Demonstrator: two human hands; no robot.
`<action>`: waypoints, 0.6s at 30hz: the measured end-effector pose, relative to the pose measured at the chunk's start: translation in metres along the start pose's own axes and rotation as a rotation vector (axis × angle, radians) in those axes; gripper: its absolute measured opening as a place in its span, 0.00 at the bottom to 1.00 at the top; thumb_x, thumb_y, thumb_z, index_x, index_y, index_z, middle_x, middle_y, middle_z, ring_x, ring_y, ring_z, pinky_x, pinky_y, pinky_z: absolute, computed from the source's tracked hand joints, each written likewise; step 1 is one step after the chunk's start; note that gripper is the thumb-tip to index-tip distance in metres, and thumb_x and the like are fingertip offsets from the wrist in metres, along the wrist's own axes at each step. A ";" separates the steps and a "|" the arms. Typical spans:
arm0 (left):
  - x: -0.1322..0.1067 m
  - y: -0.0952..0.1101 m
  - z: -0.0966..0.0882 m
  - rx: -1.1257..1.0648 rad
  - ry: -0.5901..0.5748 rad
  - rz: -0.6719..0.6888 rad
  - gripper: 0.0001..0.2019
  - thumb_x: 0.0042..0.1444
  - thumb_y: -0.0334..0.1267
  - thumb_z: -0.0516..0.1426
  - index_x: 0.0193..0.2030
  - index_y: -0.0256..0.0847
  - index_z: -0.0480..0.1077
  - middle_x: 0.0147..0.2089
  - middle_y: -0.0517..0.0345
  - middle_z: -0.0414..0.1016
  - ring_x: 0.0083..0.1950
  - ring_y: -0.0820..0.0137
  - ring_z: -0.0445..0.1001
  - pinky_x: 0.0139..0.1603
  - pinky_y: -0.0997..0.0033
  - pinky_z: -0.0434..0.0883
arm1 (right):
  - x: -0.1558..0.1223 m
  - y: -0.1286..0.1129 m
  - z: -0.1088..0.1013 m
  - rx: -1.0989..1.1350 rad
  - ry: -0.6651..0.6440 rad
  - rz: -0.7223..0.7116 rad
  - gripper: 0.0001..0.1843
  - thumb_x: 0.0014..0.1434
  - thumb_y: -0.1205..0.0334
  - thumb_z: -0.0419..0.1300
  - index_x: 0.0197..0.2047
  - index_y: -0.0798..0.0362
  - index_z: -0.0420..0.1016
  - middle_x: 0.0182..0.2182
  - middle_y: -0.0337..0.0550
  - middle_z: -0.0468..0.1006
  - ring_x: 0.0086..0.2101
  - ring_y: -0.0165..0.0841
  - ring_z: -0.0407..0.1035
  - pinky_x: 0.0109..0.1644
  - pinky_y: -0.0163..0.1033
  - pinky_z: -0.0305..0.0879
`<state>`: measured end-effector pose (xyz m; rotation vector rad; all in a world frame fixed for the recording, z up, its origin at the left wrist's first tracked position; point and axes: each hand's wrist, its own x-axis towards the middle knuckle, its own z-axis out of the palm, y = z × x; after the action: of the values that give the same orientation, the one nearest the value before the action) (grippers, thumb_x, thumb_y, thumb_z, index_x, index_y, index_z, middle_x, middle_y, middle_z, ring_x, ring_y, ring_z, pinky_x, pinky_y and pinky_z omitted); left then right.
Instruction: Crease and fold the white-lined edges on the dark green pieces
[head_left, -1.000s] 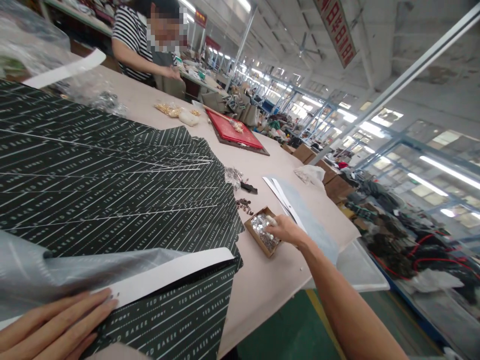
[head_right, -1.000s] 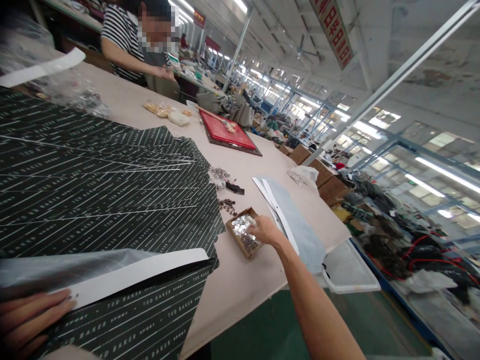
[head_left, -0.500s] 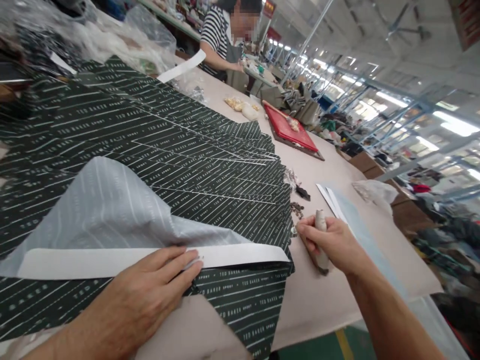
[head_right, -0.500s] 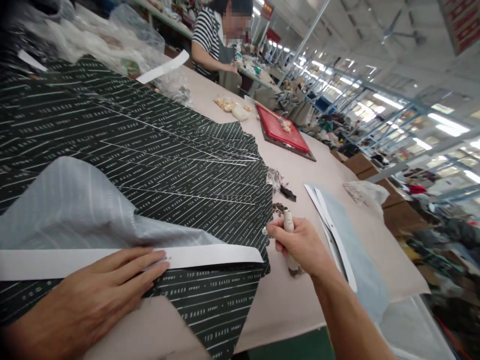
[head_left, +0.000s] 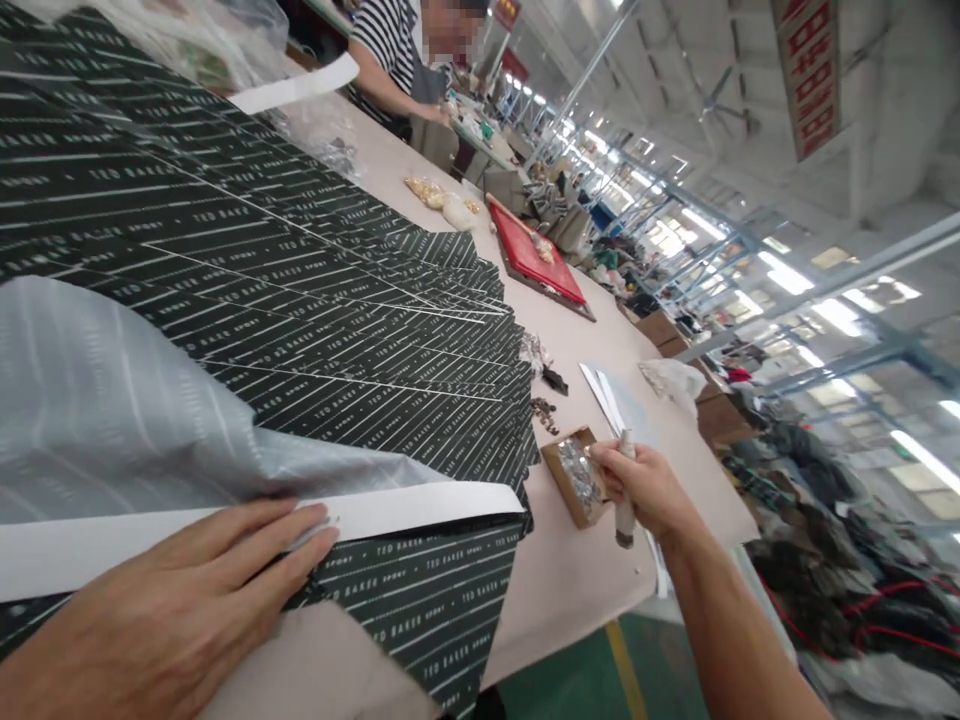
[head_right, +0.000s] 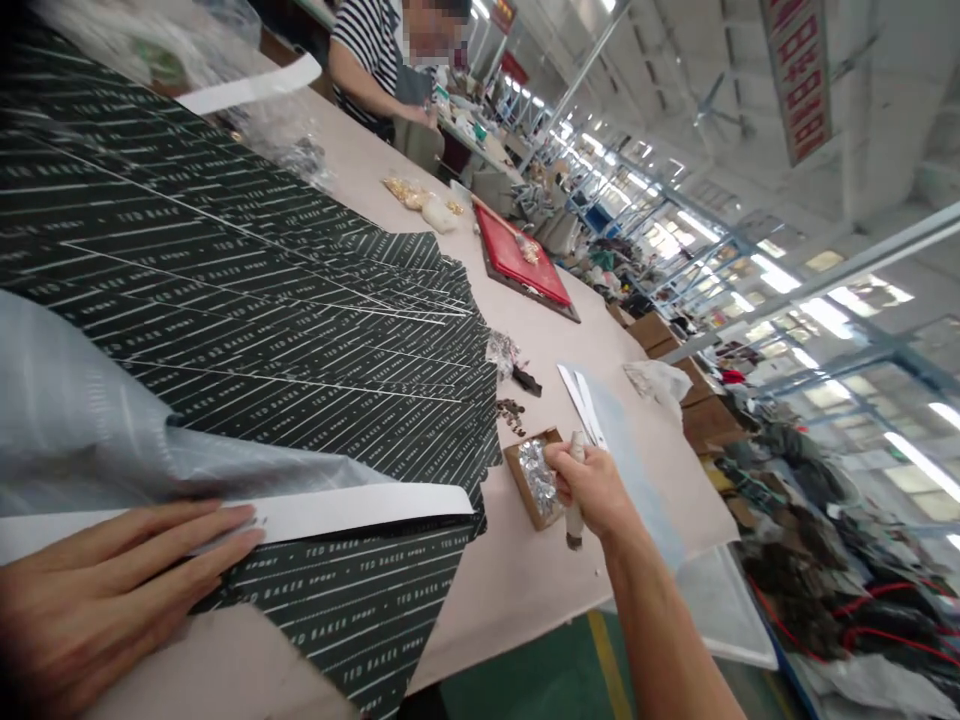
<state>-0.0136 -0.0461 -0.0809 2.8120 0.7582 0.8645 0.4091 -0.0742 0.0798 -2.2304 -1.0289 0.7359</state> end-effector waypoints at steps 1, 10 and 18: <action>0.005 0.002 -0.008 0.036 -0.019 0.008 0.22 0.63 0.29 0.46 0.62 0.43 0.66 0.62 0.58 0.70 0.62 0.61 0.67 0.66 0.59 0.63 | -0.007 -0.005 0.009 0.040 -0.052 -0.003 0.19 0.44 0.44 0.63 0.25 0.51 0.65 0.13 0.29 0.57 0.15 0.25 0.52 0.19 0.33 0.51; 0.028 0.014 -0.040 0.065 -0.133 -0.001 0.14 0.65 0.30 0.52 0.56 0.36 0.68 0.57 0.51 0.71 0.58 0.62 0.69 0.63 0.60 0.69 | -0.059 -0.063 0.119 0.064 -0.529 -0.006 0.15 0.45 0.48 0.63 0.26 0.51 0.70 0.10 0.32 0.62 0.13 0.25 0.54 0.17 0.32 0.49; 0.026 0.016 -0.041 0.036 -0.179 -0.036 0.14 0.70 0.31 0.47 0.58 0.34 0.67 0.55 0.48 0.71 0.58 0.61 0.69 0.60 0.59 0.71 | -0.067 -0.088 0.185 -0.169 -0.750 -0.245 0.09 0.51 0.58 0.57 0.24 0.53 0.68 0.15 0.31 0.62 0.18 0.23 0.53 0.20 0.30 0.49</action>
<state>-0.0107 -0.0487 -0.0305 2.8486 0.8015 0.5888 0.2036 -0.0313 0.0296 -1.9199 -1.7275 1.4658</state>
